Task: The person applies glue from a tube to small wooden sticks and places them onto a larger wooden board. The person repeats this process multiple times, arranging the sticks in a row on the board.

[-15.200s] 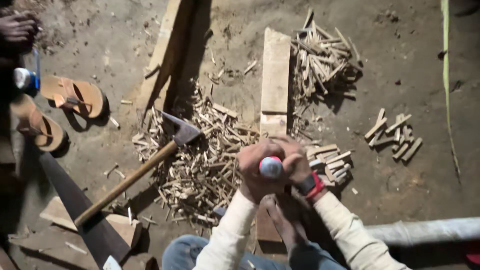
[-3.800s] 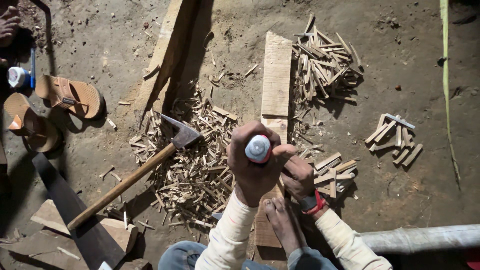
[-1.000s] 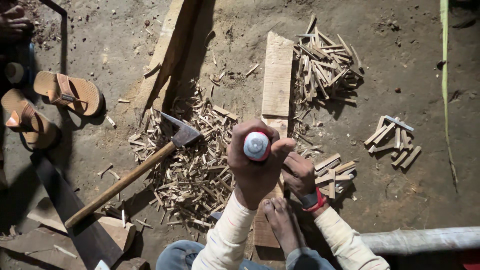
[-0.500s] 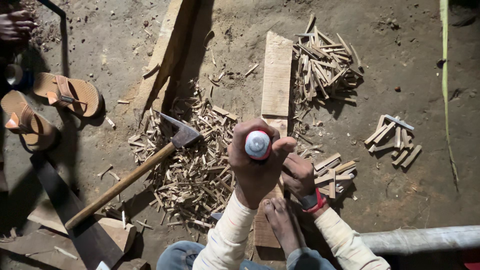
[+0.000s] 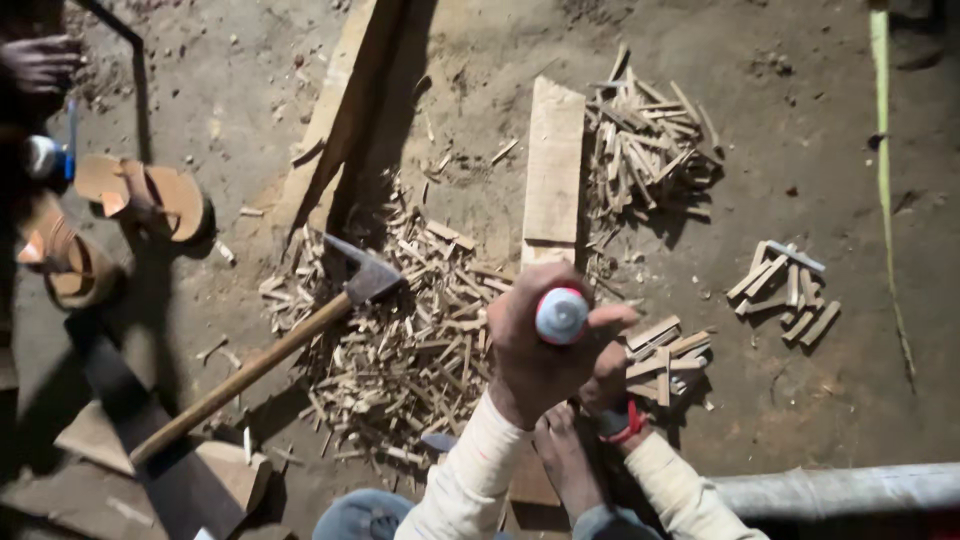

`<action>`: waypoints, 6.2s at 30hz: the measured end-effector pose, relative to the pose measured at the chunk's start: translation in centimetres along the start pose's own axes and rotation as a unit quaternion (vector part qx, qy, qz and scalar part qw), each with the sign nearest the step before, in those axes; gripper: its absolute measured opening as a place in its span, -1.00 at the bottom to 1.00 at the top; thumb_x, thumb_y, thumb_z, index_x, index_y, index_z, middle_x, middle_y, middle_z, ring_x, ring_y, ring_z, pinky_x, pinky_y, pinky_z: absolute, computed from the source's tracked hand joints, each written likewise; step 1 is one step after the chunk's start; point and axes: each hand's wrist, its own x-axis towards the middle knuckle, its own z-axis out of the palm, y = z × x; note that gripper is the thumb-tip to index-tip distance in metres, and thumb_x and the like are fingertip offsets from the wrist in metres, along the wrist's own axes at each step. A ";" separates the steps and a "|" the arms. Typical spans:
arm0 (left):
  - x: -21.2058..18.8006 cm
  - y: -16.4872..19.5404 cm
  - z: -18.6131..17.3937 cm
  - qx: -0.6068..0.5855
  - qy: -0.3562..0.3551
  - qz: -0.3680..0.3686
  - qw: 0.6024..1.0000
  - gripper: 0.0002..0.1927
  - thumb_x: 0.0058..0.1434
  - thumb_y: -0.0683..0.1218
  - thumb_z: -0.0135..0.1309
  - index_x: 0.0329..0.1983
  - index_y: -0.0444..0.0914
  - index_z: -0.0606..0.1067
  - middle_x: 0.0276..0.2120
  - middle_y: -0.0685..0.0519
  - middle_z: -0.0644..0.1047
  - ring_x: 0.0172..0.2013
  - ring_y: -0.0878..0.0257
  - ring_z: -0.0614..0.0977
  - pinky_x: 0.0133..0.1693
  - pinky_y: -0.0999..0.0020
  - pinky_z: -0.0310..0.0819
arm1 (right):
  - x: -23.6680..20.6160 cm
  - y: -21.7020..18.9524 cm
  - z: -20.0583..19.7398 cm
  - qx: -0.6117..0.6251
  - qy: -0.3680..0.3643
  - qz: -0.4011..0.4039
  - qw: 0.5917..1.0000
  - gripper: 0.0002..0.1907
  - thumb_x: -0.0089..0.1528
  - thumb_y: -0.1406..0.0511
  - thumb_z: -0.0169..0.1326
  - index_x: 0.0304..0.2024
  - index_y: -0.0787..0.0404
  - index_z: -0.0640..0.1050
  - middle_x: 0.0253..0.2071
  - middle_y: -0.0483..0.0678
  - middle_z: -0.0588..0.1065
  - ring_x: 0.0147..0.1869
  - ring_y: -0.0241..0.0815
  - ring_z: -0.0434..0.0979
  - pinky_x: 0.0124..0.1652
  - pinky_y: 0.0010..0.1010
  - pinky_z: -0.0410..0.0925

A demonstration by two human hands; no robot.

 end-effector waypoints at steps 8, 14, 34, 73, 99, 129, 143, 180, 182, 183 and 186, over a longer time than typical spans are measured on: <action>-1.4 -3.6 0.8 0.049 0.027 0.007 0.998 -0.51 0.10 -0.16 0.46 -0.04 -0.23 0.40 -0.34 0.02 0.50 -0.35 0.22 0.58 -0.31 0.37 0.54 | -0.4 0.4 0.4 -0.016 0.021 0.006 1.000 -0.77 0.14 0.44 0.15 -0.13 0.26 0.63 -0.19 0.08 0.60 -0.15 0.03 0.63 -0.16 -0.28 0.45; -4.5 -6.8 0.6 0.026 0.026 -0.034 0.999 -0.55 0.17 -0.11 0.44 -0.05 -0.22 0.39 -0.39 0.07 0.53 -0.38 0.26 0.60 -0.30 0.37 0.54 | -0.2 0.1 0.5 -0.009 0.036 0.018 0.999 -0.77 0.15 0.46 0.15 -0.13 0.24 0.64 -0.18 0.07 0.61 -0.13 0.00 0.65 -0.13 -0.30 0.46; -5.3 -4.1 -5.6 0.022 0.150 -0.035 0.988 -0.60 0.35 -0.07 0.29 0.06 -0.22 0.32 -0.26 0.05 0.53 -0.26 0.30 0.58 -0.16 0.39 0.56 | 1.8 6.6 -11.7 -0.126 0.247 0.247 0.929 -0.84 0.34 0.38 0.28 -0.03 0.26 0.67 -0.15 -0.09 0.63 -0.15 -0.35 0.59 -0.09 -0.52 0.44; -9.0 -5.0 -2.6 0.028 0.080 -0.031 0.996 -0.61 0.22 -0.16 0.32 -0.02 -0.24 0.36 -0.26 0.04 0.53 -0.28 0.24 0.57 -0.22 0.38 0.54 | 6.6 0.8 -12.5 -0.193 -0.117 0.269 0.936 -0.67 0.20 0.24 0.21 0.03 0.05 0.61 -0.05 -0.02 0.60 -0.05 -0.09 0.62 -0.07 -0.28 0.46; -10.9 -3.7 -2.4 0.012 0.125 -0.072 0.989 -0.64 0.27 -0.27 0.31 -0.02 -0.27 0.36 -0.25 0.02 0.50 -0.25 0.20 0.57 -0.16 0.31 0.51 | 3.8 4.5 -11.3 -0.096 -0.123 0.039 0.987 -0.71 0.12 0.23 0.26 -0.11 0.12 0.63 -0.27 -0.07 0.60 -0.26 -0.24 0.61 -0.25 -0.40 0.46; 0.6 -0.2 -2.3 -0.036 0.009 0.057 0.998 -0.47 0.22 0.09 0.43 0.00 -0.31 0.45 -0.41 0.06 0.53 -0.46 0.28 0.61 -0.39 0.42 0.52 | 4.7 -0.6 -1.2 0.045 -0.108 0.061 0.991 -0.56 -0.10 0.21 0.41 -0.23 0.22 0.59 -0.36 0.01 0.56 -0.28 -0.05 0.62 -0.25 -0.32 0.44; 0.8 -1.0 -0.9 0.044 0.021 0.035 0.998 -0.50 0.15 0.12 0.44 -0.11 -0.28 0.50 -0.46 0.10 0.53 -0.46 0.32 0.60 -0.36 0.46 0.50 | 3.9 -0.2 -1.0 0.060 -0.091 0.053 0.993 -0.63 -0.07 0.27 0.36 -0.24 0.23 0.59 -0.36 0.00 0.56 -0.29 -0.08 0.63 -0.27 -0.34 0.44; -4.7 -4.5 -1.3 -0.001 0.055 -0.032 0.998 -0.65 0.18 -0.13 0.42 -0.17 -0.28 0.44 -0.43 0.01 0.52 -0.42 0.24 0.59 -0.35 0.35 0.52 | -0.6 0.2 0.1 0.092 -0.125 0.136 0.978 -0.80 0.03 0.42 0.20 -0.27 0.25 0.60 -0.38 -0.02 0.57 -0.34 -0.14 0.65 -0.33 -0.38 0.45; -5.4 -5.1 -1.5 -0.010 0.059 -0.008 0.998 -0.62 0.21 -0.14 0.38 -0.07 -0.28 0.41 -0.40 0.02 0.51 -0.37 0.25 0.56 -0.31 0.34 0.51 | -0.1 -0.2 0.3 0.116 -0.090 0.089 0.985 -0.77 0.02 0.43 0.20 -0.24 0.26 0.58 -0.36 0.01 0.58 -0.33 -0.11 0.65 -0.33 -0.36 0.47; -5.6 -5.3 -1.7 -0.013 0.061 0.004 0.998 -0.60 0.22 -0.15 0.36 -0.03 -0.27 0.39 -0.38 0.03 0.51 -0.35 0.26 0.55 -0.29 0.34 0.50 | 0.2 -0.4 0.3 0.093 -0.077 0.070 0.990 -0.75 0.06 0.41 0.21 -0.18 0.27 0.58 -0.31 0.05 0.59 -0.28 -0.08 0.65 -0.29 -0.35 0.47; -6.1 -5.5 -2.1 -0.052 0.095 -0.045 0.993 -0.68 0.35 -0.16 0.23 0.03 -0.27 0.36 -0.25 0.03 0.52 -0.24 0.25 0.55 -0.18 0.36 0.54 | 0.6 -1.5 0.3 0.055 -0.049 0.071 0.995 -0.69 0.15 0.39 0.22 -0.04 0.29 0.58 -0.16 0.13 0.61 -0.12 -0.03 0.67 -0.18 -0.33 0.50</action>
